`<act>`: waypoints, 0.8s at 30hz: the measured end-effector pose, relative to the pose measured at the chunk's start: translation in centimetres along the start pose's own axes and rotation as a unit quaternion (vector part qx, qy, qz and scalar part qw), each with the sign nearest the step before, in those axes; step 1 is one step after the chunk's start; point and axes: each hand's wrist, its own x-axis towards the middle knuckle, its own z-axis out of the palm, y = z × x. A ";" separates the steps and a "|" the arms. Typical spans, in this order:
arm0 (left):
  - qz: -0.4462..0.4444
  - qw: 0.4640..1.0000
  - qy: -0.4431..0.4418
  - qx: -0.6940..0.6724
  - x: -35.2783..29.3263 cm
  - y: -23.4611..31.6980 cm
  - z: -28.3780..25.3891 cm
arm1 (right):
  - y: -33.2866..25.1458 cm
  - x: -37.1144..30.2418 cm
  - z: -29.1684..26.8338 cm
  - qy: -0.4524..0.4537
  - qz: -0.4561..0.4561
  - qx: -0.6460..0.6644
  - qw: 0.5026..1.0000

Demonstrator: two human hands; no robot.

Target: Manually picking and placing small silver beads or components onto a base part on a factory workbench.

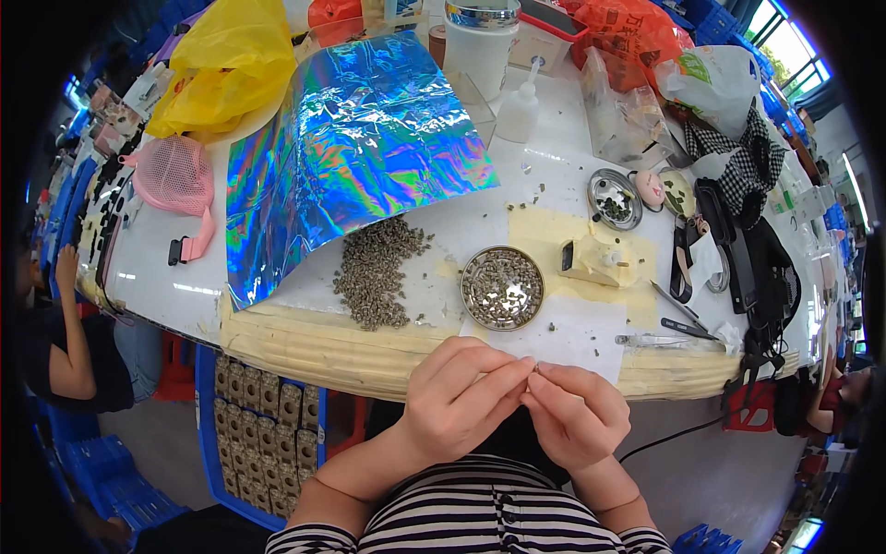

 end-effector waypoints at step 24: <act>0.071 0.996 -0.052 0.019 1.8 -2.0 -5.9 | -1.3 3.5 2.1 -0.131 0.383 0.451 0.796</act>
